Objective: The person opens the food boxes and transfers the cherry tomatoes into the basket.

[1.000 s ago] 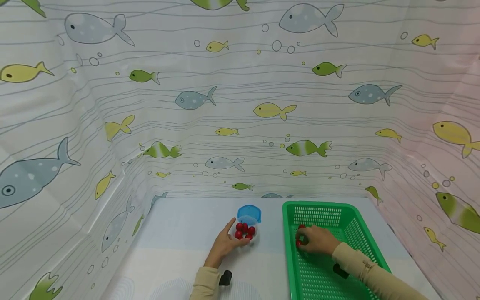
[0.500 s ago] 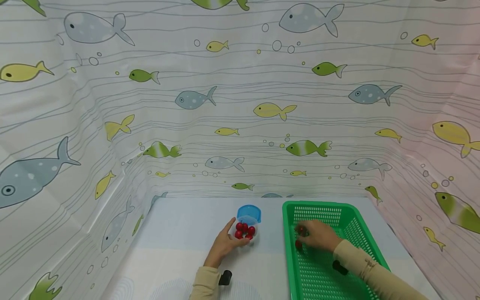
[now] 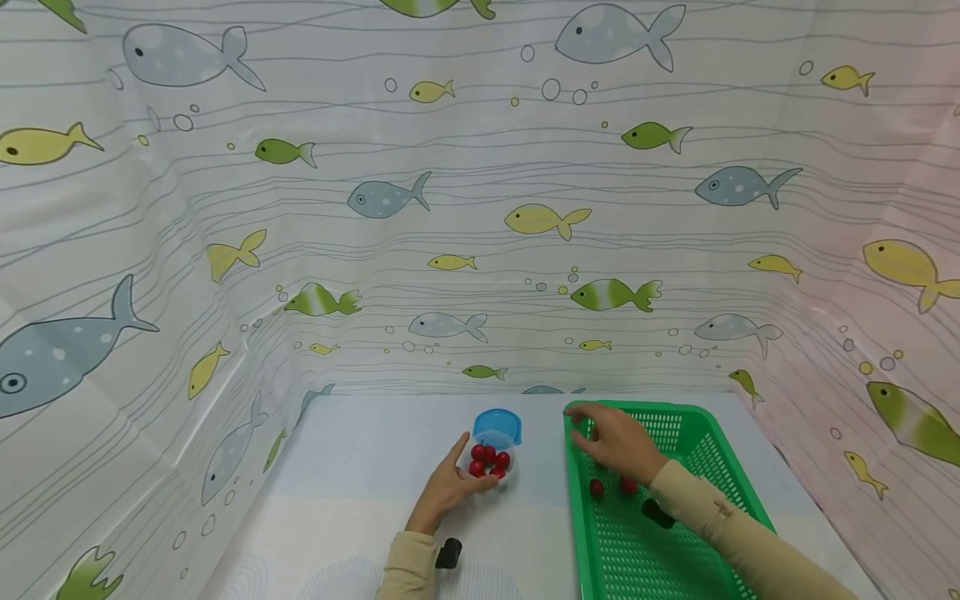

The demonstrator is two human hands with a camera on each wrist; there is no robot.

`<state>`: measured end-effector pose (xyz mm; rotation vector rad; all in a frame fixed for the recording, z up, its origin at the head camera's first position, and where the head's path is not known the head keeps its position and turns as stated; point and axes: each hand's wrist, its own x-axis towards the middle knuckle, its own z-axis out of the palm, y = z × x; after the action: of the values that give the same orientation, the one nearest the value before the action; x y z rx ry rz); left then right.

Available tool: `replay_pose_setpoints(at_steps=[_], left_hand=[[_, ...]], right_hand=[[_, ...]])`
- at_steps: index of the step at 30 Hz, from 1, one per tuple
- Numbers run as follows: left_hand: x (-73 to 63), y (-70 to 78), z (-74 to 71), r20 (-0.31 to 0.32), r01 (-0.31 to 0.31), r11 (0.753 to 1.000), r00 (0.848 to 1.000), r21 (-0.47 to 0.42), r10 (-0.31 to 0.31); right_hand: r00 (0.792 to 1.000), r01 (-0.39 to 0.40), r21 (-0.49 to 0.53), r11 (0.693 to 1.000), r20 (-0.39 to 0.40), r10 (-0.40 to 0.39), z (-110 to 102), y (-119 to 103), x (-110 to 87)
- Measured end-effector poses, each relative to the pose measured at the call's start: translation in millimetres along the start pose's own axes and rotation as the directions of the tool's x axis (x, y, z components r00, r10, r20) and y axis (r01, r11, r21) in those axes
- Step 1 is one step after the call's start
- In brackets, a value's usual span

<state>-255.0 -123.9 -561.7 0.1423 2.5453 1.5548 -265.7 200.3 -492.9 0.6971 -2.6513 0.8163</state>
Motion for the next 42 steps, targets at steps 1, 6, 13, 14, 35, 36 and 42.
replay_pose_setpoints(at_steps=[1, 6, 13, 14, 35, 36, 42], left_hand=[[-0.2, 0.1, -0.2, 0.000, -0.004, 1.000, 1.000, 0.003, 0.004], [0.2, -1.4, 0.3, 0.001, -0.005, 1.000, 1.000, 0.008, 0.005], [-0.2, 0.7, 0.9, -0.012, 0.026, 0.999, 1.000, 0.024, -0.025], [-0.4, 1.2, 0.8, -0.015, 0.028, 0.999, 1.000, 0.028, -0.028], [3.5, -1.3, 1.3, 0.004, 0.017, 1.000, 1.000, 0.019, -0.017], [3.9, -1.6, 1.5, 0.005, 0.017, 1.000, 1.000, 0.021, -0.017], [5.4, -3.2, 1.0, 0.006, 0.016, 1.000, 1.000, 0.010, -0.016]], right_hand=[[1.000, 0.004, -0.003, 1.000, 0.007, -0.004, 0, -3, 2.8], [0.999, 0.012, 0.000, 1.000, 0.048, -0.012, 5, -18, 16.1], [0.996, 0.047, -0.021, 0.999, 0.082, -0.045, 14, -37, 31.2], [0.995, 0.047, -0.026, 0.999, 0.089, -0.045, 15, -39, 33.6], [0.976, -0.002, 0.027, 1.000, 0.218, -0.004, 48, -70, 75.7], [0.974, 0.003, 0.027, 1.000, 0.224, -0.009, 50, -70, 76.8], [0.959, 0.003, 0.031, 1.000, 0.284, -0.012, 65, -76, 81.0]])
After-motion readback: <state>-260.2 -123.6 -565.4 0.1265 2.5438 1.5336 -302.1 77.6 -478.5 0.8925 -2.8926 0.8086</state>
